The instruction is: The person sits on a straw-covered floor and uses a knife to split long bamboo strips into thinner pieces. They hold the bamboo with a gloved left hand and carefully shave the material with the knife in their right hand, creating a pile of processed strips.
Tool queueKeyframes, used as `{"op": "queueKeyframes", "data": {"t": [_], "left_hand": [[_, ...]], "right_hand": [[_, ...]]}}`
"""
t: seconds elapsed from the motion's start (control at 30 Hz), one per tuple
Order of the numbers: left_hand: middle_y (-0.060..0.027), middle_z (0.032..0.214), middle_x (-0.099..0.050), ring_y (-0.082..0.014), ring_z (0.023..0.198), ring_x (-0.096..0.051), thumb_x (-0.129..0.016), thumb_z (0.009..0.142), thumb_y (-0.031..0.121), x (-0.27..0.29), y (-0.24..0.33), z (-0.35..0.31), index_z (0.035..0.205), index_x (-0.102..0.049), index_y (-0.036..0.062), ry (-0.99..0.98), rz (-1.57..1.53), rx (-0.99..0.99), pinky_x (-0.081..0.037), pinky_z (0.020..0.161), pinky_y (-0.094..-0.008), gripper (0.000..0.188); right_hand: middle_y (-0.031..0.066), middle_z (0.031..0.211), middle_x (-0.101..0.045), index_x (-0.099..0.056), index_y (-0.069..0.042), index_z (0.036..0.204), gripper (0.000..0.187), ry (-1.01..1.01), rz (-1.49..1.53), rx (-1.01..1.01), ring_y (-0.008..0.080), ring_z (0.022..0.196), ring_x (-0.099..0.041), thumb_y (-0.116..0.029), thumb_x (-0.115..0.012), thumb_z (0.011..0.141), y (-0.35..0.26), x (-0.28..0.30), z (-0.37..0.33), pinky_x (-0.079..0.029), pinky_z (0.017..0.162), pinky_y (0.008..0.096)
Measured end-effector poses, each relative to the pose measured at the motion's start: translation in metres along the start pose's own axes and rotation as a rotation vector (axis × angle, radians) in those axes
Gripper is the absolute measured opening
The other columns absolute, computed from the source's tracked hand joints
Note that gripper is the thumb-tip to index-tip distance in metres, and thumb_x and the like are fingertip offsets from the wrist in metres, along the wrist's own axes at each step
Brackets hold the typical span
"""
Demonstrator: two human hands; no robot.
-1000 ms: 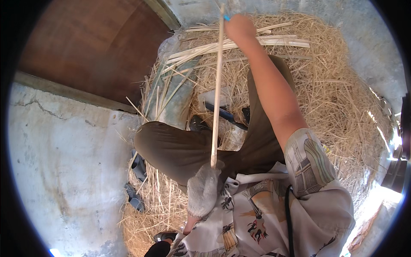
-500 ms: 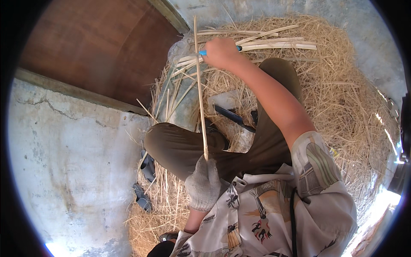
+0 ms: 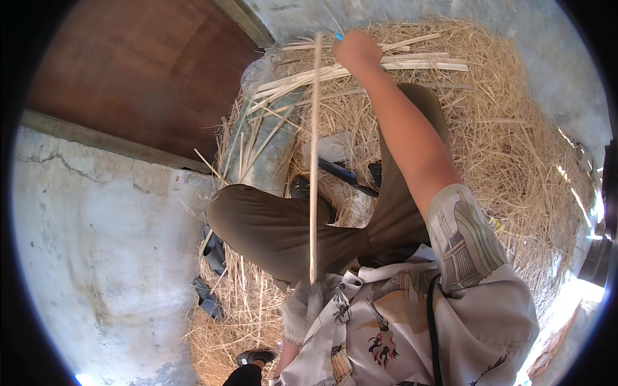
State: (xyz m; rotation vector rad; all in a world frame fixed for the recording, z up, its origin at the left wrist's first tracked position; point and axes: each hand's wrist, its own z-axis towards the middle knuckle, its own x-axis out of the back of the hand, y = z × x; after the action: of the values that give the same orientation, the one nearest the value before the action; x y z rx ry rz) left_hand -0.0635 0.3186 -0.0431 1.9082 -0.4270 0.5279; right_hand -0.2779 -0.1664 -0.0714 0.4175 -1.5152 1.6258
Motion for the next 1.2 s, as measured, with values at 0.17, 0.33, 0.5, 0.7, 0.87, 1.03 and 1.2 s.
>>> {"op": "queueKeyframes", "data": {"t": [0.17,0.33,0.5,0.7,0.87,1.03,1.2], "left_hand": [[-0.0090,0.082,-0.070,-0.0187,0.069,-0.064,-0.052,0.107,0.034,-0.004,0.017,0.046,0.114,-0.070,0.0001,0.127,-0.071,-0.133,-0.050,0.067,-0.0314,0.040],[-0.0012,0.065,-0.058,-0.0087,0.054,-0.054,-0.055,0.107,0.031,-0.002,0.052,0.079,0.121,-0.068,0.0001,0.044,-0.390,0.001,-0.044,0.052,-0.0255,0.036],[-0.0004,0.066,-0.057,-0.0081,0.052,-0.053,-0.054,0.107,0.030,-0.005,0.072,0.111,0.122,-0.065,-0.0017,-0.028,-0.560,-0.082,-0.044,0.049,-0.0240,0.037],[-0.0021,0.067,-0.058,-0.0095,0.052,-0.054,-0.054,0.106,0.029,-0.009,0.107,0.139,0.119,-0.067,-0.0029,-0.114,-0.291,-0.087,-0.044,0.049,-0.0252,0.037],[-0.0021,0.071,-0.059,-0.0099,0.057,-0.056,-0.054,0.105,0.026,-0.014,0.150,0.180,0.117,-0.067,-0.0020,-0.281,-0.235,-0.138,-0.047,0.053,-0.0257,0.034],[-0.0007,0.069,-0.057,-0.0093,0.057,-0.054,-0.053,0.106,0.024,-0.024,0.178,0.207,0.118,-0.066,-0.0018,-0.244,-0.352,-0.176,-0.046,0.053,-0.0252,0.032],[0.0008,0.069,-0.055,-0.0082,0.054,-0.051,-0.053,0.107,0.027,-0.032,0.156,0.215,0.118,-0.067,-0.0009,-0.274,-0.563,-0.220,-0.044,0.050,-0.0239,0.033]], "right_hand": [[0.0033,0.059,-0.055,-0.070,-0.003,0.088,0.043,-0.259,0.761,-0.066,0.0164,0.050,-0.052,-0.045,-0.063,0.097,-0.008,-0.016,0.006,-0.043,0.049,0.0365],[-0.0083,0.053,-0.030,-0.064,-0.004,0.099,0.047,-0.813,1.408,-0.031,0.0046,0.041,-0.029,-0.051,-0.063,0.098,-0.038,0.028,-0.026,-0.023,0.039,0.0250],[-0.0095,0.053,-0.028,-0.063,-0.001,0.105,0.045,-0.484,1.190,-0.075,0.0036,0.042,-0.028,-0.045,-0.071,0.097,-0.026,0.044,-0.016,-0.023,0.040,0.0241],[-0.0083,0.052,-0.032,-0.067,0.000,0.101,0.040,-0.679,1.711,-0.062,0.0045,0.043,-0.028,-0.039,-0.075,0.095,-0.003,0.065,-0.008,-0.026,0.043,0.0248],[-0.0049,0.056,-0.038,-0.072,-0.001,0.095,0.041,-0.404,1.582,-0.046,0.0072,0.046,-0.031,-0.042,-0.072,0.096,0.002,0.072,0.003,-0.030,0.045,0.0267],[-0.0047,0.057,-0.039,-0.073,0.001,0.097,0.048,-0.437,1.586,0.020,0.0073,0.047,-0.033,-0.047,-0.070,0.098,-0.008,0.072,-0.004,-0.032,0.044,0.0270],[-0.0067,0.056,-0.036,-0.073,0.003,0.103,0.045,-0.267,1.482,-0.028,0.0066,0.047,-0.032,-0.041,-0.067,0.101,-0.017,0.078,-0.016,-0.031,0.045,0.0263]]}}
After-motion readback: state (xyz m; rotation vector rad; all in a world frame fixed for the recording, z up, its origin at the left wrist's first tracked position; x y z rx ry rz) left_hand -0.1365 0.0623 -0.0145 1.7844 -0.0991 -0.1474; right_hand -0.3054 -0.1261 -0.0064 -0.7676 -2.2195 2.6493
